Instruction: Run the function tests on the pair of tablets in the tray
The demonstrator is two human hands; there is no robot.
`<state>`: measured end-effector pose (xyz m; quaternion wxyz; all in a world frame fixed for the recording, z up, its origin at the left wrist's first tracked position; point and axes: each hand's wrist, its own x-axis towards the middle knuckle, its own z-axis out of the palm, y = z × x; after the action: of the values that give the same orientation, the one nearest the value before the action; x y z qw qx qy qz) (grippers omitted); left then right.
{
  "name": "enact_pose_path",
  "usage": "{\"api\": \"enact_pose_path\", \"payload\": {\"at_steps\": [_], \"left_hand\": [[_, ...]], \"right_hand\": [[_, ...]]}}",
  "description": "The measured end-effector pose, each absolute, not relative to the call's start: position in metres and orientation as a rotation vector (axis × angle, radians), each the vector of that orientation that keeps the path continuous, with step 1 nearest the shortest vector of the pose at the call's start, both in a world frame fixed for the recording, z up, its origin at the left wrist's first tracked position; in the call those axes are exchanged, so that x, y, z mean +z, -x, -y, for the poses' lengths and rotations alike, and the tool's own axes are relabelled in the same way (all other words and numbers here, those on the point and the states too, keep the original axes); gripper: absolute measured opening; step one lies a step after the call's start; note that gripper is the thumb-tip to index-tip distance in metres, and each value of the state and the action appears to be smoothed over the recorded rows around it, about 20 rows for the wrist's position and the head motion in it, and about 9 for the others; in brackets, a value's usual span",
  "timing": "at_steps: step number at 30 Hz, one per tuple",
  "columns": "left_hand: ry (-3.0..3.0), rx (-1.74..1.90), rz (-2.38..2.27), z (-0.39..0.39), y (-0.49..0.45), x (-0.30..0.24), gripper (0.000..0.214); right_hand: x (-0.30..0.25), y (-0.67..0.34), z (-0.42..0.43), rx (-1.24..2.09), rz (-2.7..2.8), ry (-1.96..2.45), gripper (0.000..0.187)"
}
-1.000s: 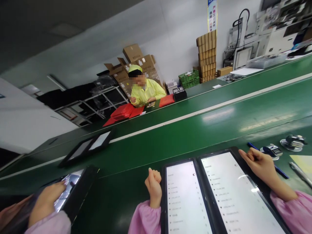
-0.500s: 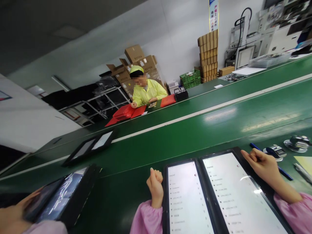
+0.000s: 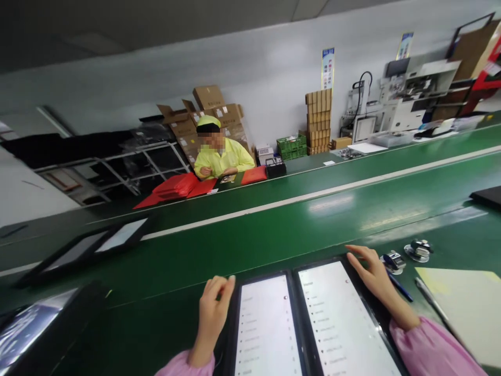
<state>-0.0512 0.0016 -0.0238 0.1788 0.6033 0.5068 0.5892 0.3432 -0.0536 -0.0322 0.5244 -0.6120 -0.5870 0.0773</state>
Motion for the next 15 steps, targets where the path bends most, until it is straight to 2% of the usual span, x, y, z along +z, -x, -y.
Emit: {"api": "enact_pose_path", "payload": {"at_steps": [3,6,15], "left_hand": [[-2.261,1.223,-1.439,-0.016,0.024,-0.020,0.041],[-2.382,0.864,-1.439,-0.024,-0.010,-0.023,0.020],[-2.329,0.721,-1.335,-0.031,-0.026,-0.010,0.015]], "right_hand": [[-0.036,-0.347,0.041,0.198,1.618,1.525,0.062],[-0.038,-0.349,0.037,0.204,1.708,1.571,0.058],[-0.023,-0.340,0.043,0.217,1.802,1.517,0.037]]}}
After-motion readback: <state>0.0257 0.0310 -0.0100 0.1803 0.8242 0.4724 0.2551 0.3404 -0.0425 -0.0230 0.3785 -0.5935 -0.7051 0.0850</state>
